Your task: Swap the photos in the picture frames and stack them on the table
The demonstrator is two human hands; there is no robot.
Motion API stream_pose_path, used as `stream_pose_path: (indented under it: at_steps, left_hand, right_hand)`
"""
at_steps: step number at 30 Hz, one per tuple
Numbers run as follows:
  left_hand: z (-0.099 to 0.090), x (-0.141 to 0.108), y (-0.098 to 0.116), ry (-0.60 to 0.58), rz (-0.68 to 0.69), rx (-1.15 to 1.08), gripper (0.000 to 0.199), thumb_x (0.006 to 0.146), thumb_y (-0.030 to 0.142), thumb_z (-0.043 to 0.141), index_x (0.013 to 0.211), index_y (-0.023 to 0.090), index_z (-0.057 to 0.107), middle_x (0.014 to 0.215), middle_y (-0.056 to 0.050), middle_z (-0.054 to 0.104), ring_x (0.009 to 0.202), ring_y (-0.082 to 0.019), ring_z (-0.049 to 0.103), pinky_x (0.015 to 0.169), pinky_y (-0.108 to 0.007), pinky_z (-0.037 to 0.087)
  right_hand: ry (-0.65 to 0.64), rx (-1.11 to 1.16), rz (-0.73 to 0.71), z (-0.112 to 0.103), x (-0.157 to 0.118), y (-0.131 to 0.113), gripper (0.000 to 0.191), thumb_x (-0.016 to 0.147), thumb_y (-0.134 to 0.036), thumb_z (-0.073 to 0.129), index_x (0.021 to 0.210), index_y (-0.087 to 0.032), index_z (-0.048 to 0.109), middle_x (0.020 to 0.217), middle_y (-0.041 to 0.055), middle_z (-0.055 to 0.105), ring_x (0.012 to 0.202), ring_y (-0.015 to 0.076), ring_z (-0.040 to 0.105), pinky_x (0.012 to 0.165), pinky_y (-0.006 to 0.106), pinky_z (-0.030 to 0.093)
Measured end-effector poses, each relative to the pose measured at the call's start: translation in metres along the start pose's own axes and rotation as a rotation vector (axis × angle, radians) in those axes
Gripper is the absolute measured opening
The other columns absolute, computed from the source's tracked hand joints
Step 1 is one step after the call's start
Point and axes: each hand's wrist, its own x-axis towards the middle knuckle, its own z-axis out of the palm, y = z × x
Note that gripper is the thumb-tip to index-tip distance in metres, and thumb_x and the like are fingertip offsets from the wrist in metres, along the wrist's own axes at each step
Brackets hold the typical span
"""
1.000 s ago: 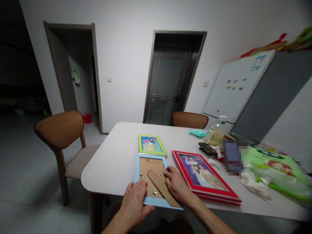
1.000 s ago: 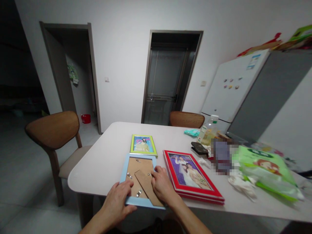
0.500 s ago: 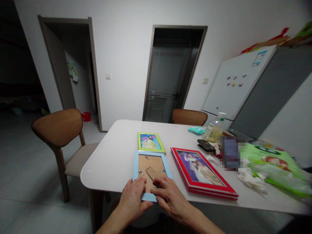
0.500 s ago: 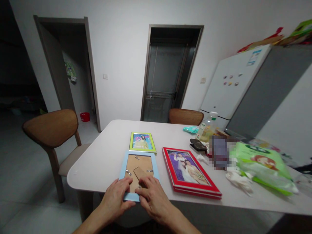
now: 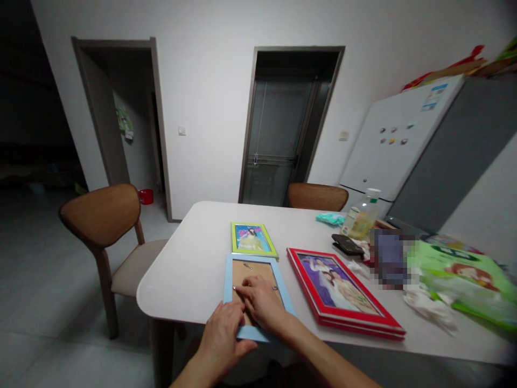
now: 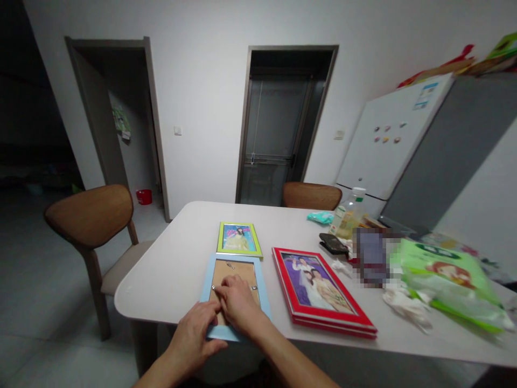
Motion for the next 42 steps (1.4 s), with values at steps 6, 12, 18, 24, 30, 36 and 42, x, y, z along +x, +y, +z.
stream_pose_path:
  at_steps: [6,12,18,24,30,36,42]
  left_hand:
    - [0.001,-0.001,-0.002,-0.005,0.008,-0.009,0.043,0.055,0.027,0.072,0.091,0.019,0.051,0.093,-0.002,0.056,0.089,-0.02,0.049,0.089,-0.037,0.032]
    - [0.004,-0.002,-0.004,0.008,0.012,-0.035,0.058,0.052,0.024,0.074,0.103,0.018,0.047,0.092,-0.003,0.057,0.088,-0.022,0.05,0.09,-0.04,0.032]
    - [0.007,-0.005,-0.004,0.002,0.012,-0.037,0.058,0.052,0.026,0.074,0.103,0.018,0.046,0.091,-0.004,0.058,0.088,-0.022,0.051,0.093,-0.042,0.029]
    - [0.0,-0.008,0.001,-0.062,-0.024,0.014,0.06,0.053,0.026,0.073,0.106,0.016,0.046,0.104,-0.009,0.056,0.1,-0.024,0.048,0.095,-0.042,0.027]
    - [-0.004,-0.008,0.009,-0.12,-0.007,0.095,0.056,0.052,0.03,0.072,0.102,0.017,0.05,0.117,-0.01,0.05,0.11,-0.025,0.041,0.099,-0.046,0.02]
    - [0.011,-0.001,0.014,-0.224,0.101,0.101,0.05,0.063,0.017,0.058,0.111,0.013,0.045,0.126,-0.012,0.04,0.118,-0.025,0.031,0.1,-0.044,0.02]
    - [-0.014,0.007,0.026,0.099,0.017,-0.124,0.048,0.063,0.011,0.048,0.111,0.016,0.042,0.117,-0.011,0.05,0.108,-0.023,0.044,0.092,-0.039,0.035]
  right_hand:
    - [-0.024,0.006,-0.049,0.001,0.005,-0.003,0.023,0.076,-0.018,0.041,0.072,-0.02,0.064,0.08,0.0027,0.056,0.082,0.0146,0.044,0.069,0.025,0.029]
    - [0.087,0.127,0.094,0.009,0.019,0.016,0.023,0.075,-0.019,0.04,0.073,-0.018,0.063,0.078,0.0039,0.06,0.077,0.0138,0.049,0.069,0.024,0.032]
    - [0.176,0.183,0.396,0.023,0.05,0.05,0.02,0.071,-0.026,0.046,0.066,-0.015,0.061,0.067,0.004,0.061,0.059,0.0123,0.049,0.053,0.022,0.032]
    - [0.202,0.192,0.495,0.028,0.061,0.063,0.02,0.068,-0.031,0.05,0.062,-0.014,0.06,0.065,0.0051,0.061,0.054,0.0117,0.047,0.047,0.021,0.028]
    - [0.234,0.235,0.442,0.017,0.053,0.056,0.022,0.069,-0.031,0.048,0.059,-0.014,0.058,0.06,0.0043,0.061,0.05,0.0113,0.047,0.047,0.021,0.031]
    - [0.32,0.398,0.365,-0.012,0.013,0.058,0.025,0.071,-0.032,0.042,0.073,-0.015,0.06,0.072,0.0056,0.063,0.065,0.0153,0.055,0.061,0.025,0.04]
    - [0.609,0.955,0.677,-0.025,-0.034,0.06,0.037,0.068,-0.041,0.047,0.095,-0.016,0.054,0.088,0.0075,0.06,0.076,0.0172,0.056,0.062,0.027,0.045]
